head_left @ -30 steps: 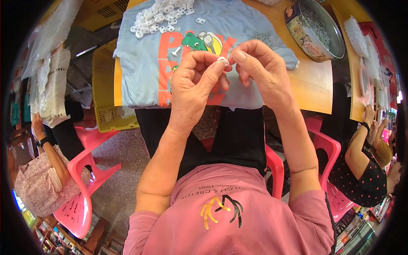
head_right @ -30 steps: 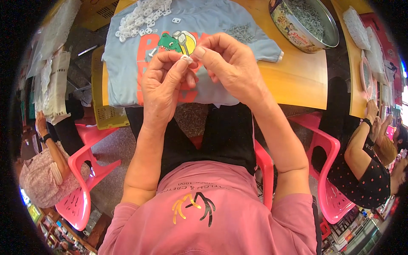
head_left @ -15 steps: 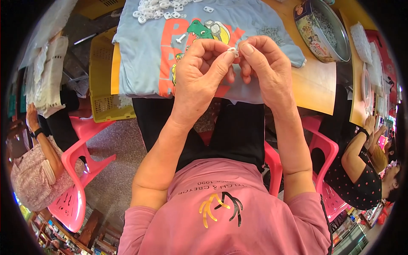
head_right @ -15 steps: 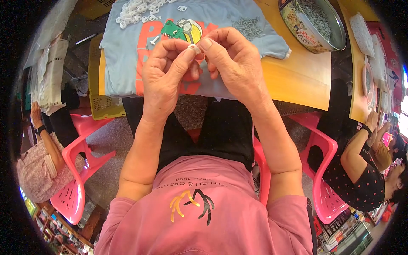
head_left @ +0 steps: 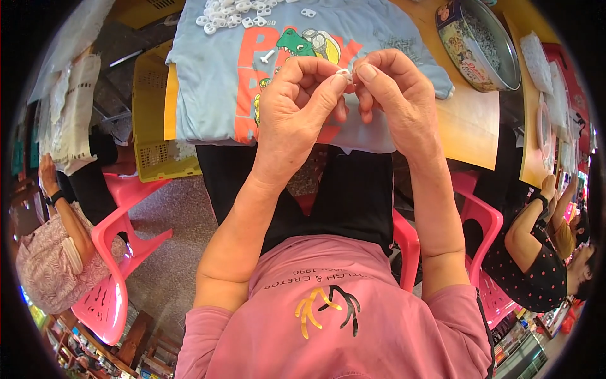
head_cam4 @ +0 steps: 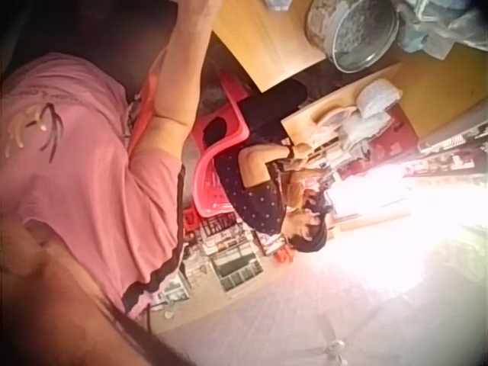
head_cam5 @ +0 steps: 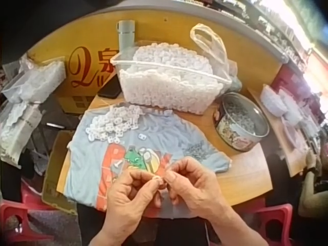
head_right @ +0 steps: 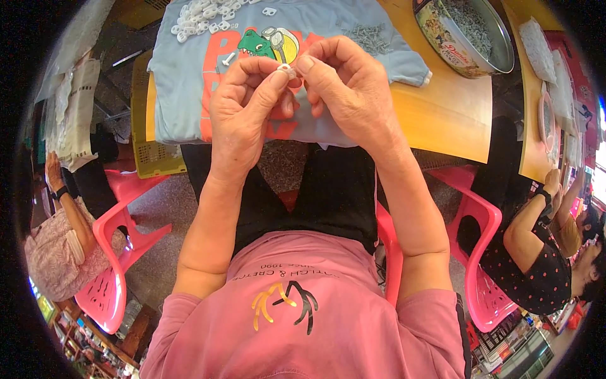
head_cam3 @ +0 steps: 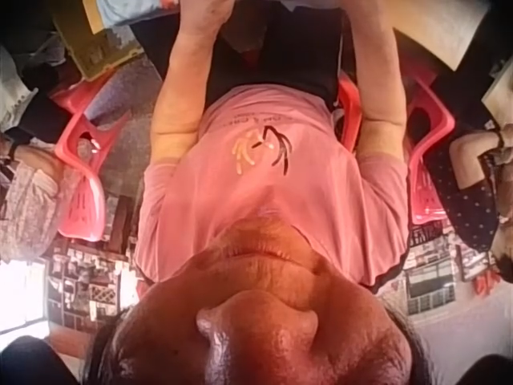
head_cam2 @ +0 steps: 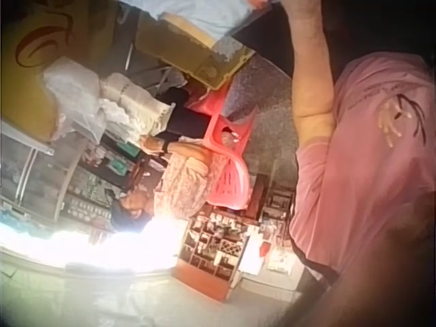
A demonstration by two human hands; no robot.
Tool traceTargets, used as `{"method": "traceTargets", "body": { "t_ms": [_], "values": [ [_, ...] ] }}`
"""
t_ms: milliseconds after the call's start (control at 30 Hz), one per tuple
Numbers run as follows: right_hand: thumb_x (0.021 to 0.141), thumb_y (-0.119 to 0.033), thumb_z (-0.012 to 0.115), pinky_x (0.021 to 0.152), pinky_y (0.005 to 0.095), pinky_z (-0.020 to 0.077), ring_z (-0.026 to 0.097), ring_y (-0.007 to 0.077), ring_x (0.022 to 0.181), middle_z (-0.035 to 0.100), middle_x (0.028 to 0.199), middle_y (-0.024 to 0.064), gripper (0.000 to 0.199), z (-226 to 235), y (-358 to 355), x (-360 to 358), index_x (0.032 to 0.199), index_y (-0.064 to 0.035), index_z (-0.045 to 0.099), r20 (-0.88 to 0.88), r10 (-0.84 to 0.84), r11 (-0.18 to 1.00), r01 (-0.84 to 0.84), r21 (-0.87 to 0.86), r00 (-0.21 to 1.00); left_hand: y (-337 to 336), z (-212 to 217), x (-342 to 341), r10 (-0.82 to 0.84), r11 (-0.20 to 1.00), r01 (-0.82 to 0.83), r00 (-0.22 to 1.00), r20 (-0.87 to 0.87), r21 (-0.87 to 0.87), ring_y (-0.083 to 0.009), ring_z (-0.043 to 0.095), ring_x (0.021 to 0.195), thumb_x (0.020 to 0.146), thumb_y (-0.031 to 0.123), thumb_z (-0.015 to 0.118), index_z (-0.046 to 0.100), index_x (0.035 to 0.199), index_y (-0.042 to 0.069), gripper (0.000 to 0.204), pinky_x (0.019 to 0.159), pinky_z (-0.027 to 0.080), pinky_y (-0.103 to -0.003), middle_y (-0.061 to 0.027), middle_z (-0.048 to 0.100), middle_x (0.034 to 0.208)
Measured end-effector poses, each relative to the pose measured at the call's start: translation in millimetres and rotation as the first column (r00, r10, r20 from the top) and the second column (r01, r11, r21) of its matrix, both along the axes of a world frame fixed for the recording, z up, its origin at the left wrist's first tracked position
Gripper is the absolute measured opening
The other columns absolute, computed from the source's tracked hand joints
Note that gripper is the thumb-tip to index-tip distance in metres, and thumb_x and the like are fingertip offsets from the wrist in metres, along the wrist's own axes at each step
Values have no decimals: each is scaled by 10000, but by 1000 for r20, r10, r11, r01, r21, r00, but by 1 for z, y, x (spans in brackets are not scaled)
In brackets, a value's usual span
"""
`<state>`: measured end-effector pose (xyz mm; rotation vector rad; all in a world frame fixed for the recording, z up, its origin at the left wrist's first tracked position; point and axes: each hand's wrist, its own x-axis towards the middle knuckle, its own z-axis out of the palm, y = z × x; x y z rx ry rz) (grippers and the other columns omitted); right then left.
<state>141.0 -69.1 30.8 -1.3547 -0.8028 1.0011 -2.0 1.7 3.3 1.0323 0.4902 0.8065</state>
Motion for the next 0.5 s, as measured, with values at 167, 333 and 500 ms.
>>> {"method": "traceTargets", "body": {
  "t_ms": [167,333,500],
  "values": [
    [961,-153,612,545,223,469,551,82,628,631,866,60,149,0,1,2,975,-5,609,0,11,1000,-11,11,1000,2,-1,1,-11,1000,11,1000,5,-5,-99,593,689,963,84,616,586,1066,13,129,652,499,-232,-87,684,927],
    [959,-154,614,543,225,472,554,84,628,631,870,60,150,3,1,2,972,-5,607,27,21,1000,-21,6,999,1,-3,1,-10,1000,10,1000,7,8,-100,592,685,964,86,615,585,1064,14,127,648,503,-239,-90,685,925],
    [959,-160,614,541,226,473,558,82,627,629,864,53,160,2,0,5,978,-2,604,45,24,999,-25,20,999,0,-1,2,6,1000,-6,1000,-4,2,-88,595,682,957,87,626,589,1042,5,124,640,498,-222,-82,685,908]
  ]
}}
